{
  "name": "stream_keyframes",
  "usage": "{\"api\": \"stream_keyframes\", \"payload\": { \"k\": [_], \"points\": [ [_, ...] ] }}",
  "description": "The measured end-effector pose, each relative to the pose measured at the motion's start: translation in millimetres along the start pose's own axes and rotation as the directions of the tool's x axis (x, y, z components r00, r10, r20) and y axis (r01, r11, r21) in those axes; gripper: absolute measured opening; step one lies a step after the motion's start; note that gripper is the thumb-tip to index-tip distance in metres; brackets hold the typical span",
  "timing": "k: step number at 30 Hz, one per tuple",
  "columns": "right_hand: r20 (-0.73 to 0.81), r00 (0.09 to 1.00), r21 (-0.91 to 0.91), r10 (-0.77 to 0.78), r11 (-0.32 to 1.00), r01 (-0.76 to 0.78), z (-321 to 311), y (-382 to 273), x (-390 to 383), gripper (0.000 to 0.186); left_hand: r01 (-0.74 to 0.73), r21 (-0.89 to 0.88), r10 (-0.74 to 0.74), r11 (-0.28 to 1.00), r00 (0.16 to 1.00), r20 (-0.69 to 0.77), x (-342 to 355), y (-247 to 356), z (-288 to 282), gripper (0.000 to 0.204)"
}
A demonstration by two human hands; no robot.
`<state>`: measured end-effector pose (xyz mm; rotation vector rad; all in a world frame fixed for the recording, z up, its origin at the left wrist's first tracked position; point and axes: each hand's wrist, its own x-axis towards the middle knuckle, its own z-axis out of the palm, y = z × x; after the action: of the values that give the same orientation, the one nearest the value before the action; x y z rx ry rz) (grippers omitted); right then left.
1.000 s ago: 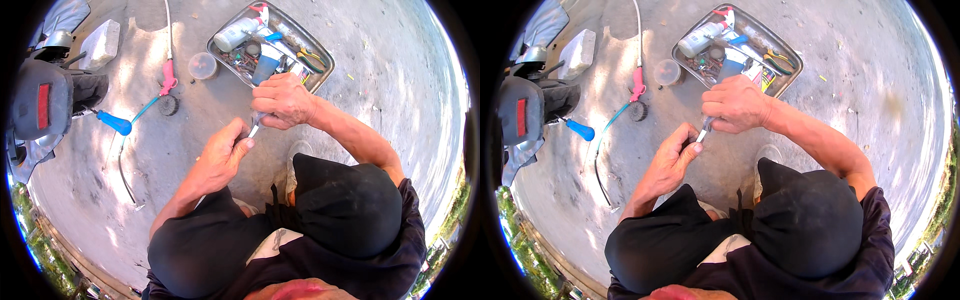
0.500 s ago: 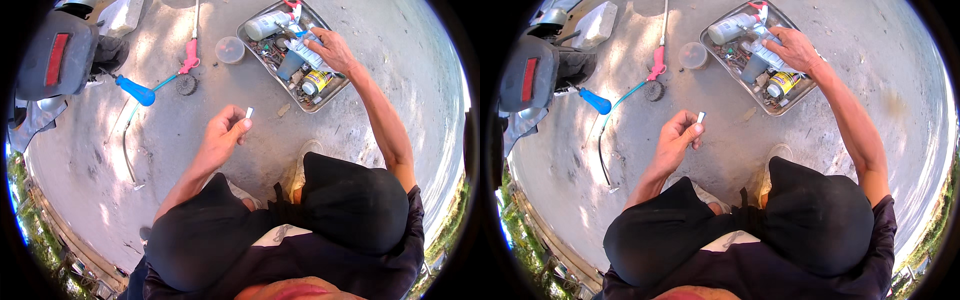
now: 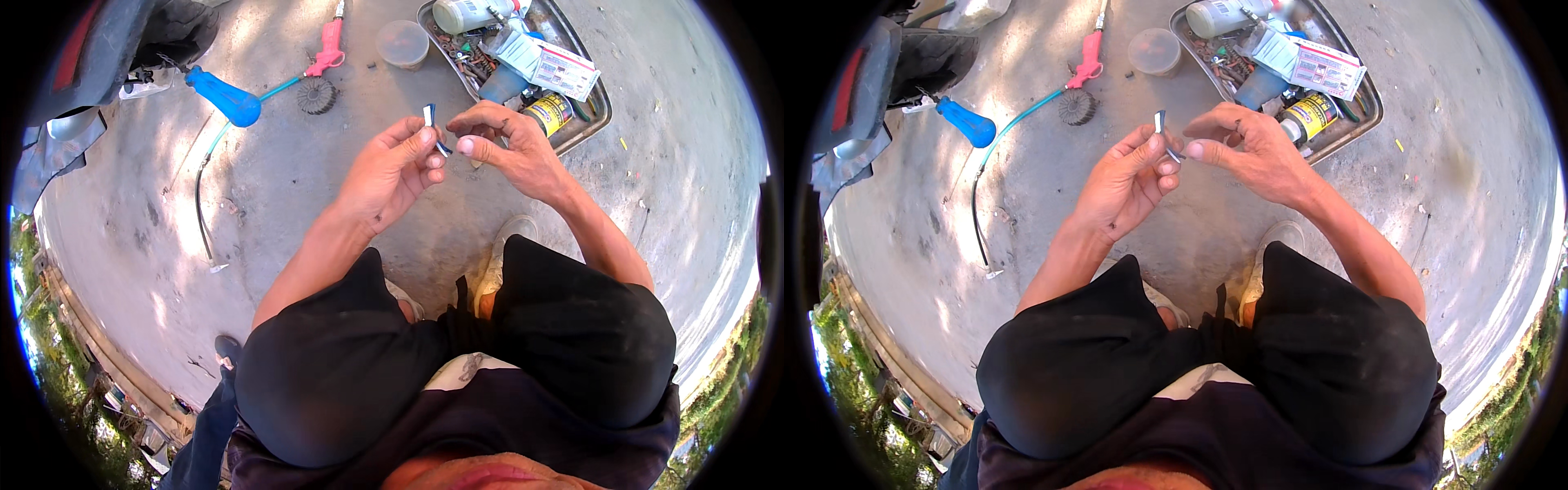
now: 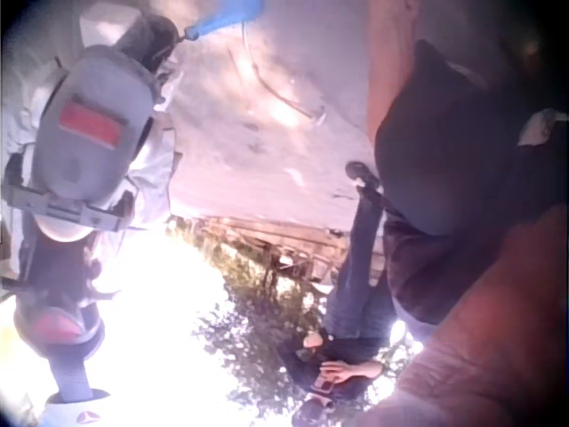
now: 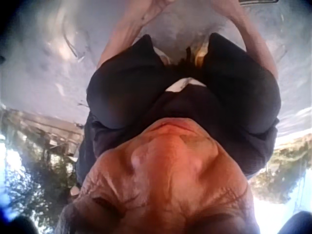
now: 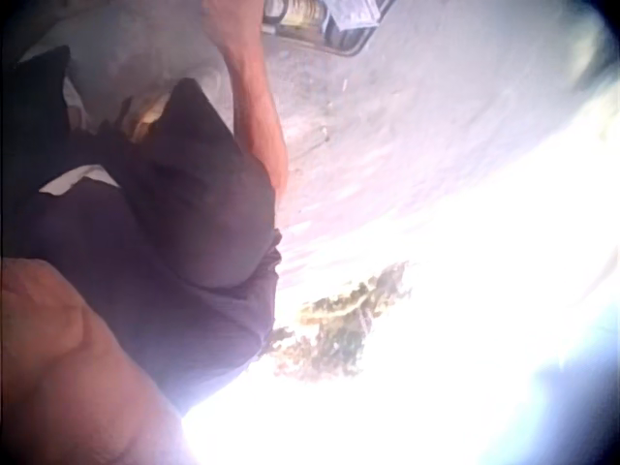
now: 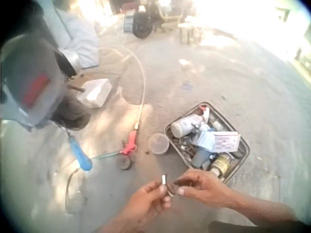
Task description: The person works on the rear wheel area of a motorcycle, using a screwdriver to adjust components. They open a small package, extract a thin metal piece, and apply a dark liquid from a bottle onto the wheel hub. The person then uses the screwdriver to manipulate parts near the tire and hub.
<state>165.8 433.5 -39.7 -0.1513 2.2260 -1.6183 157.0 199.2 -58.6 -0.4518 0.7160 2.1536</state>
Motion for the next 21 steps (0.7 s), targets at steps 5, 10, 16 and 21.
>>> {"api": "stream_keyframes", "payload": {
  "k": [5,10,16,21],
  "points": [
    [0.043,0.998,-0.044,-0.042,0.998,0.044,-1,-3,-1,0.025,-0.007,0.028,0.007,1.000,1.000,-0.005,5,-5,3,0.014],
    [0.035,0.999,-0.039,-0.012,0.999,0.014,2,-4,-1,0.021,-0.037,0.031,0.039,0.999,0.998,-0.049,5,-9,6,0.014],
    [0.045,0.993,0.171,0.107,0.979,-0.113,3,3,-4,0.023,-0.055,0.094,0.058,0.994,0.998,-0.029,6,-10,5,0.021],
    [0.036,0.983,0.349,0.178,0.920,-0.179,-1,8,-7,0.025,-0.224,0.729,0.418,0.647,0.904,-0.093,-3,-15,8,0.034]
  ]
}}
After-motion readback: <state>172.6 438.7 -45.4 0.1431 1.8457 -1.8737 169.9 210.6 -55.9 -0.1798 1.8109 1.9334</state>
